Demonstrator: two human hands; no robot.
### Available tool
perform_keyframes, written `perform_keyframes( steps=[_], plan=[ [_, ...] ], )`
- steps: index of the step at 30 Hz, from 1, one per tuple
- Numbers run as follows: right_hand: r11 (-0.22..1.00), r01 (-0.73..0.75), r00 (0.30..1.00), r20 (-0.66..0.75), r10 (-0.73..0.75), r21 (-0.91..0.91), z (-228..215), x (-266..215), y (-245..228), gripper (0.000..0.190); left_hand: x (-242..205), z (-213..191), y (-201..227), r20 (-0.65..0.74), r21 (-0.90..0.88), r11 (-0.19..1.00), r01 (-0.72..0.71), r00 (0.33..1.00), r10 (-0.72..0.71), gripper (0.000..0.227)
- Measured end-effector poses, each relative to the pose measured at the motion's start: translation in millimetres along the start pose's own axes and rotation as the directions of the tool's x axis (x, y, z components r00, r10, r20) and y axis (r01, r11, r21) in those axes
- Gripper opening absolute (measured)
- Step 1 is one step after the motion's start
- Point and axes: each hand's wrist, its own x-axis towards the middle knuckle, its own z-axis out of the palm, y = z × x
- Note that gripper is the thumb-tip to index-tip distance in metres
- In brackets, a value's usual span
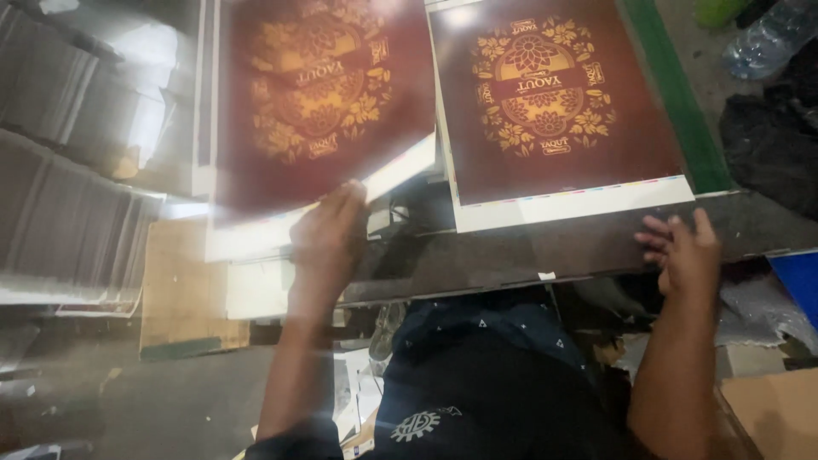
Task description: The person repeatedly picks up large, flat, brown boxes with gold designs from a pile on a table and places them onto a stack. The person handles the boxes with both hands, aligning them before setting them down.
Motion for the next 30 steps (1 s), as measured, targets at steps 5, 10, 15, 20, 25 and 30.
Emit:
perform_keyframes(
  steps=[5, 10, 15, 20, 25, 30],
  plan=[
    [0.997, 0.026, 1.0, 0.0, -0.026, 0.066, 22, -43, 24, 0.061, -4, 14, 24, -0.035, -0.091, 0.994, -0.069, 0.997, 0.066, 0.022],
    [0.997, 0.029, 0.929, 0.37, -0.001, -0.071, 123, -129, -22, 0.047, -14, 63, 79, 0.025, -0.214, 0.963, -0.164, 0.985, 0.173, 0.025],
    [0.977, -0.042, 0.794, 0.6, -0.093, 0.207, 156, -142, -5, 0.039, -17, 65, 124, 0.257, -0.319, 0.935, -0.157, 0.935, 0.245, 0.028],
    [0.915, -0.076, 0.863, 0.485, -0.139, 0.397, 142, -136, -40, 0.032, 1, 33, 103, 0.08, -0.285, 0.924, -0.256, 0.954, 0.289, 0.042],
    [0.896, 0.118, 0.965, 0.162, -0.205, 0.428, 72, -102, -22, 0.042, 17, 31, 14, 0.423, 0.002, 0.978, 0.208, 0.886, -0.189, 0.018],
    [0.91, 0.168, 0.98, 0.033, -0.194, 0.379, 1, -89, -8, 0.047, 2, 90, -93, 0.2, 0.176, 0.984, 0.032, 0.978, -0.067, 0.043]
  ],
)
